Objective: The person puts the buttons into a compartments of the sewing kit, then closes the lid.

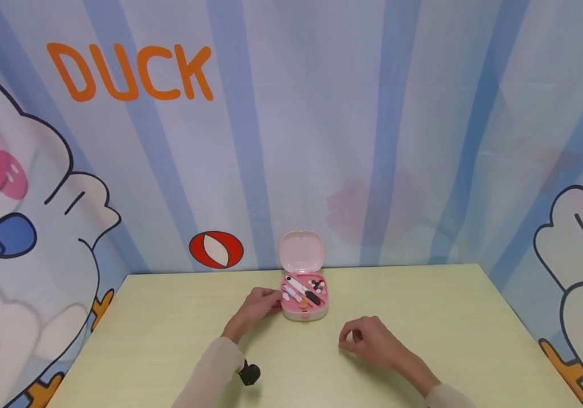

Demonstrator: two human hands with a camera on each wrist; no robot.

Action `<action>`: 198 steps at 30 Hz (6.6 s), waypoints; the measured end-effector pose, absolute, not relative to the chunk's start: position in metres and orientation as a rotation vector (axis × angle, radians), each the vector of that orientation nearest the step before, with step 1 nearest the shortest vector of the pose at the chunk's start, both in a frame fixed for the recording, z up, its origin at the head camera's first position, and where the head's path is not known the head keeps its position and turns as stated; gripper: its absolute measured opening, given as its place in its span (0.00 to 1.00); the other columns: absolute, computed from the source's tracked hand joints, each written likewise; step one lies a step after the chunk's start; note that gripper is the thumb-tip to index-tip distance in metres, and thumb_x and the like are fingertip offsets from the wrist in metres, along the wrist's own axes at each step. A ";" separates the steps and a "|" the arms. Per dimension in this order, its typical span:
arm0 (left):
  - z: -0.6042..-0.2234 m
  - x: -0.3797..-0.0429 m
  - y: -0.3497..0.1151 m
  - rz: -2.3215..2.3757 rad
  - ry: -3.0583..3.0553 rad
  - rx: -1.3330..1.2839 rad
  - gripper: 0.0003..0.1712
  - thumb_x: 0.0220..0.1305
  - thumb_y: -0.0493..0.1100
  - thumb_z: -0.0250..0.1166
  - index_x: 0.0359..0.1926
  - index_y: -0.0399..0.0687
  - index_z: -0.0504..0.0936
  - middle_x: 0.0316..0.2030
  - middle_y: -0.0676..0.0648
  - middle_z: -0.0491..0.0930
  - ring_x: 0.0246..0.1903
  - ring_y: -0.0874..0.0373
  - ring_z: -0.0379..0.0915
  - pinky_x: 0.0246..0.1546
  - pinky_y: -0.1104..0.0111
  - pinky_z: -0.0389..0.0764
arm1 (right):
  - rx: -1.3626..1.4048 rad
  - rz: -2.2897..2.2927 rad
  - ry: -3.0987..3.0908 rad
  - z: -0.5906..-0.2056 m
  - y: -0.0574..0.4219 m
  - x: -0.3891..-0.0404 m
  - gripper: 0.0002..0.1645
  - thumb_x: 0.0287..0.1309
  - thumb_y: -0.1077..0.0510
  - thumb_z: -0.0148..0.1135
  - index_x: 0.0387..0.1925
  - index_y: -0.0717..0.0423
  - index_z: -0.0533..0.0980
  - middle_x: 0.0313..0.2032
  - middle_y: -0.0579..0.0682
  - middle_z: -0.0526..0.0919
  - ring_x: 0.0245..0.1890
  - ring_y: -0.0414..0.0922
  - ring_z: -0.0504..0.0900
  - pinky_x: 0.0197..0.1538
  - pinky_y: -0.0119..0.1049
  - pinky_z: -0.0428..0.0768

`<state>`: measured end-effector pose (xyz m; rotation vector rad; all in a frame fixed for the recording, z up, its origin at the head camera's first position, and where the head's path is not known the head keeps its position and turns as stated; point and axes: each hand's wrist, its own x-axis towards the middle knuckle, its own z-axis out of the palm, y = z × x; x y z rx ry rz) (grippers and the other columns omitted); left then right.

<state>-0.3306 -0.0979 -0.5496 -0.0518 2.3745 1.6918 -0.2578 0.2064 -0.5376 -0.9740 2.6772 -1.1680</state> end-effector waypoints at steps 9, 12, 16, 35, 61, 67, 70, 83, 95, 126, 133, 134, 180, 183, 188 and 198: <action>-0.547 -0.328 -0.097 1.697 2.362 -0.071 0.25 0.76 0.47 0.60 0.60 0.30 0.81 0.47 0.43 0.85 0.45 0.55 0.82 0.52 0.63 0.85 | -0.919 -1.191 2.696 -0.518 0.191 -0.284 0.03 0.62 0.59 0.73 0.33 0.47 0.86 0.17 0.37 0.68 0.18 0.32 0.63 0.25 0.28 0.62; -0.546 -0.328 -0.097 1.695 2.363 -0.072 0.24 0.76 0.47 0.60 0.59 0.30 0.82 0.47 0.43 0.85 0.45 0.55 0.82 0.52 0.63 0.85 | -0.902 -1.194 2.716 -0.511 0.184 -0.292 0.02 0.62 0.59 0.73 0.34 0.50 0.87 0.17 0.38 0.68 0.19 0.33 0.64 0.25 0.28 0.62; -0.545 -0.328 -0.097 1.695 2.363 -0.063 0.24 0.76 0.47 0.60 0.59 0.29 0.82 0.46 0.43 0.85 0.45 0.55 0.82 0.52 0.63 0.85 | -0.876 -1.195 2.751 -0.503 0.175 -0.304 0.01 0.62 0.61 0.73 0.36 0.54 0.87 0.19 0.40 0.69 0.21 0.36 0.66 0.26 0.30 0.63; -0.546 -0.330 -0.098 1.676 2.366 -0.076 0.26 0.76 0.49 0.61 0.61 0.31 0.81 0.48 0.44 0.85 0.45 0.55 0.82 0.54 0.62 0.84 | -0.524 -1.273 2.770 -0.500 0.139 -0.361 0.07 0.66 0.58 0.70 0.39 0.58 0.88 0.23 0.48 0.78 0.23 0.44 0.71 0.25 0.33 0.67; -0.548 -0.331 -0.099 1.669 2.376 -0.075 0.25 0.77 0.50 0.61 0.60 0.31 0.82 0.46 0.44 0.85 0.43 0.55 0.82 0.53 0.62 0.84 | -0.312 -1.381 2.733 -0.501 0.121 -0.373 0.12 0.68 0.56 0.69 0.48 0.59 0.85 0.32 0.53 0.83 0.31 0.49 0.78 0.31 0.34 0.75; -0.548 -0.331 -0.100 1.662 2.379 -0.085 0.26 0.77 0.50 0.60 0.61 0.31 0.81 0.47 0.43 0.85 0.44 0.55 0.82 0.54 0.62 0.84 | -0.313 -1.444 2.824 -0.495 0.132 -0.373 0.14 0.69 0.55 0.68 0.49 0.60 0.83 0.33 0.53 0.79 0.31 0.49 0.73 0.31 0.37 0.72; -0.548 -0.331 -0.100 1.657 2.391 -0.079 0.26 0.76 0.50 0.61 0.60 0.31 0.82 0.47 0.44 0.85 0.44 0.55 0.82 0.53 0.62 0.84 | -0.285 -1.479 2.846 -0.493 0.138 -0.375 0.17 0.69 0.54 0.67 0.52 0.61 0.81 0.34 0.54 0.77 0.31 0.48 0.72 0.30 0.36 0.71; -0.547 -0.329 -0.099 1.682 2.378 -0.069 0.25 0.75 0.49 0.62 0.59 0.31 0.82 0.47 0.43 0.85 0.44 0.55 0.82 0.54 0.61 0.84 | -0.191 -1.487 2.759 -0.489 0.142 -0.384 0.33 0.75 0.51 0.60 0.72 0.63 0.65 0.58 0.66 0.75 0.54 0.60 0.77 0.52 0.52 0.82; -0.547 -0.328 -0.099 1.664 2.400 -0.064 0.25 0.76 0.49 0.61 0.59 0.31 0.82 0.46 0.44 0.86 0.44 0.55 0.83 0.54 0.61 0.84 | -0.208 -1.486 2.586 -0.482 0.138 -0.382 0.44 0.74 0.36 0.55 0.80 0.52 0.55 0.70 0.65 0.67 0.52 0.63 0.77 0.53 0.57 0.82; -0.551 -0.331 -0.098 1.730 2.365 -0.018 0.25 0.77 0.48 0.59 0.58 0.28 0.82 0.46 0.41 0.86 0.45 0.55 0.83 0.52 0.63 0.85 | -0.785 -1.409 2.816 -0.512 0.166 -0.335 0.24 0.68 0.51 0.69 0.60 0.56 0.76 0.53 0.54 0.81 0.28 0.45 0.75 0.29 0.34 0.78; -0.551 -0.332 -0.098 1.771 2.336 -0.023 0.24 0.76 0.46 0.53 0.55 0.29 0.84 0.44 0.43 0.86 0.42 0.58 0.83 0.50 0.65 0.85 | -0.954 -1.311 2.906 -0.527 0.169 -0.323 0.23 0.65 0.55 0.72 0.60 0.54 0.80 0.56 0.57 0.79 0.25 0.37 0.72 0.28 0.32 0.77; -0.551 -0.332 -0.098 1.783 2.327 -0.031 0.25 0.75 0.46 0.51 0.53 0.29 0.84 0.43 0.43 0.85 0.41 0.59 0.82 0.49 0.65 0.86 | -0.968 -1.310 2.912 -0.529 0.169 -0.322 0.23 0.65 0.56 0.72 0.59 0.54 0.80 0.56 0.57 0.79 0.25 0.36 0.72 0.28 0.31 0.77; -0.547 -0.323 -0.107 1.711 2.331 -0.023 0.38 0.73 0.61 0.63 0.62 0.30 0.79 0.48 0.44 0.86 0.49 0.54 0.83 0.58 0.59 0.81 | -0.572 -1.169 2.873 -0.543 0.136 -0.304 0.37 0.59 0.42 0.75 0.62 0.46 0.67 0.23 0.46 0.70 0.22 0.39 0.68 0.32 0.37 0.69; -0.547 -0.323 -0.107 1.706 2.331 -0.029 0.38 0.73 0.61 0.63 0.62 0.30 0.79 0.48 0.44 0.86 0.49 0.54 0.83 0.59 0.59 0.81 | -0.589 -1.160 2.892 -0.543 0.135 -0.303 0.36 0.60 0.42 0.75 0.62 0.47 0.67 0.25 0.47 0.73 0.23 0.40 0.68 0.35 0.39 0.69; -0.545 -0.324 -0.106 1.709 2.335 -0.019 0.37 0.73 0.60 0.64 0.61 0.29 0.80 0.47 0.43 0.86 0.49 0.53 0.84 0.58 0.59 0.81 | -0.582 -1.190 2.885 -0.542 0.136 -0.302 0.34 0.60 0.45 0.75 0.61 0.47 0.69 0.23 0.46 0.71 0.21 0.39 0.66 0.35 0.39 0.69; -0.548 -0.325 -0.105 1.693 2.359 -0.009 0.37 0.73 0.60 0.63 0.62 0.29 0.79 0.48 0.43 0.85 0.49 0.53 0.82 0.58 0.59 0.82 | -0.529 -1.251 2.884 -0.544 0.137 -0.302 0.36 0.56 0.43 0.78 0.61 0.45 0.71 0.53 0.55 0.83 0.36 0.47 0.77 0.44 0.46 0.75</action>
